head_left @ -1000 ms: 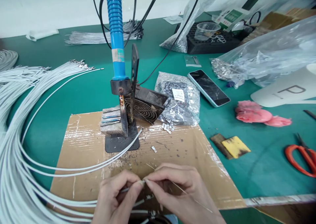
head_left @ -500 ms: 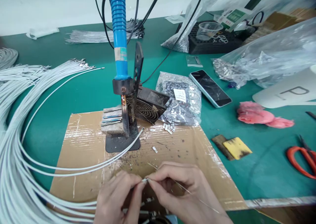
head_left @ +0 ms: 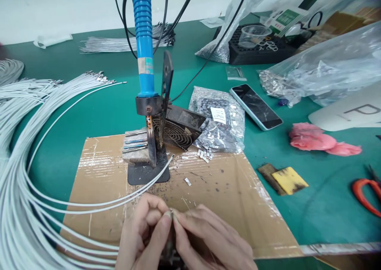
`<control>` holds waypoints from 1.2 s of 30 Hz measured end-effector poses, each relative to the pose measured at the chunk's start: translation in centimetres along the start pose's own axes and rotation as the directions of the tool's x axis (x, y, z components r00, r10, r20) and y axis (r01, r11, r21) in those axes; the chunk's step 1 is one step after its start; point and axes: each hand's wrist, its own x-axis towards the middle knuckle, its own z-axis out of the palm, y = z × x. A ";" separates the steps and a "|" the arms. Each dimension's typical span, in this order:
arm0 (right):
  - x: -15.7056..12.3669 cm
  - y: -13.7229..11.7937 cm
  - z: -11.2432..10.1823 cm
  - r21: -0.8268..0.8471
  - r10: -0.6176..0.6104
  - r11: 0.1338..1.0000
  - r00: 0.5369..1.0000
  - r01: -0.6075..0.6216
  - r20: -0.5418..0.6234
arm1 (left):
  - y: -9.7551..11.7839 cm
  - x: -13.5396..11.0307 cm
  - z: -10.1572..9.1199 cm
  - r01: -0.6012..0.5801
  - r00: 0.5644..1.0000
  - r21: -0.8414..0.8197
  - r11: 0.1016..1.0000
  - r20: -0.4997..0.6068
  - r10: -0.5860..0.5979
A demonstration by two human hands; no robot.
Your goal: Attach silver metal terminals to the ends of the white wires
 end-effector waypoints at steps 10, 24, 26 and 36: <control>3.8 0.5 -3.7 -0.006 0.298 0.934 0.769 -0.358 0.566 | 1.2 0.5 0.0 -0.008 0.999 0.069 0.998 -0.051 0.011; 5.1 1.9 -3.4 0.058 0.124 0.972 0.706 -0.228 0.697 | 0.8 1.5 0.2 0.033 0.999 0.079 0.996 -0.009 -0.032; 5.3 2.6 -3.6 0.000 0.201 0.971 0.813 -0.240 0.546 | 0.9 1.7 0.1 0.010 0.998 0.066 0.998 -0.068 -0.006; 5.4 5.8 -3.2 -0.444 0.152 0.894 0.885 0.067 0.439 | 1.0 2.1 -0.7 -0.046 0.983 0.039 0.998 -0.178 0.052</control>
